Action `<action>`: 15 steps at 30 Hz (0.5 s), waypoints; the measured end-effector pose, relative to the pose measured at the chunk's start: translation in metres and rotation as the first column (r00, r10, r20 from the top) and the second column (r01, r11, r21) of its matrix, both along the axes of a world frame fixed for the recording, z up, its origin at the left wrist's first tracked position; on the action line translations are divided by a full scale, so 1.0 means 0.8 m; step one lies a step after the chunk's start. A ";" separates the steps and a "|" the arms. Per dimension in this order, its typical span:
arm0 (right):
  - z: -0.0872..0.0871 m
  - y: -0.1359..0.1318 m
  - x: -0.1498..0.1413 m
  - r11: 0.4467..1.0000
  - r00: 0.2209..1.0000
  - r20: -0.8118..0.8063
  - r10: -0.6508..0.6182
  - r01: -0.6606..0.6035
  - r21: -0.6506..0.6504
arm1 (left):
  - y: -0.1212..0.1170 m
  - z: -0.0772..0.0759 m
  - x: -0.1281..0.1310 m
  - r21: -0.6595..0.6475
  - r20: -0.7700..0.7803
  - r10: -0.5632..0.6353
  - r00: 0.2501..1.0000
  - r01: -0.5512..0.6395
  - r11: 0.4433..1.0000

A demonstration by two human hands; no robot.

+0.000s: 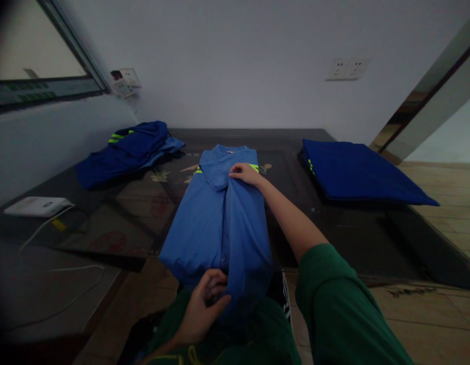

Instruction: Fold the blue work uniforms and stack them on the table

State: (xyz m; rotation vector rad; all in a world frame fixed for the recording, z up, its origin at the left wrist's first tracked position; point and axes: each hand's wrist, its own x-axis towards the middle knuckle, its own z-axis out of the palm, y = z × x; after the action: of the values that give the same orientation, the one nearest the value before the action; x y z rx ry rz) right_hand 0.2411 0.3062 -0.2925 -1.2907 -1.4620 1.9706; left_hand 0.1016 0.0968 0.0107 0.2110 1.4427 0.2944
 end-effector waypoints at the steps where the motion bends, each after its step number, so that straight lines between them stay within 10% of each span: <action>1: 0.001 0.000 -0.002 0.999 0.999 0.006 0.036 -0.036 0.024 | 0.000 -0.001 -0.002 -0.040 0.009 -0.003 1.000 0.003 0.999; 9: 0.005 -0.007 -0.006 0.993 0.996 0.069 0.049 -0.056 0.107 | 0.018 0.001 0.004 0.045 -0.192 -0.161 0.968 0.173 0.984; 15: 0.020 -0.020 -0.013 0.988 0.987 0.163 0.009 -0.034 0.148 | 0.008 0.006 -0.009 0.226 -0.357 -0.402 0.843 0.496 0.839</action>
State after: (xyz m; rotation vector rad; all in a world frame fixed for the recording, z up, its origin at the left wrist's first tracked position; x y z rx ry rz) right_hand 0.2308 0.2903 -0.2763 -1.3999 -1.6721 1.7647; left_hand 0.0946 0.1033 0.0154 0.8799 1.5853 0.0947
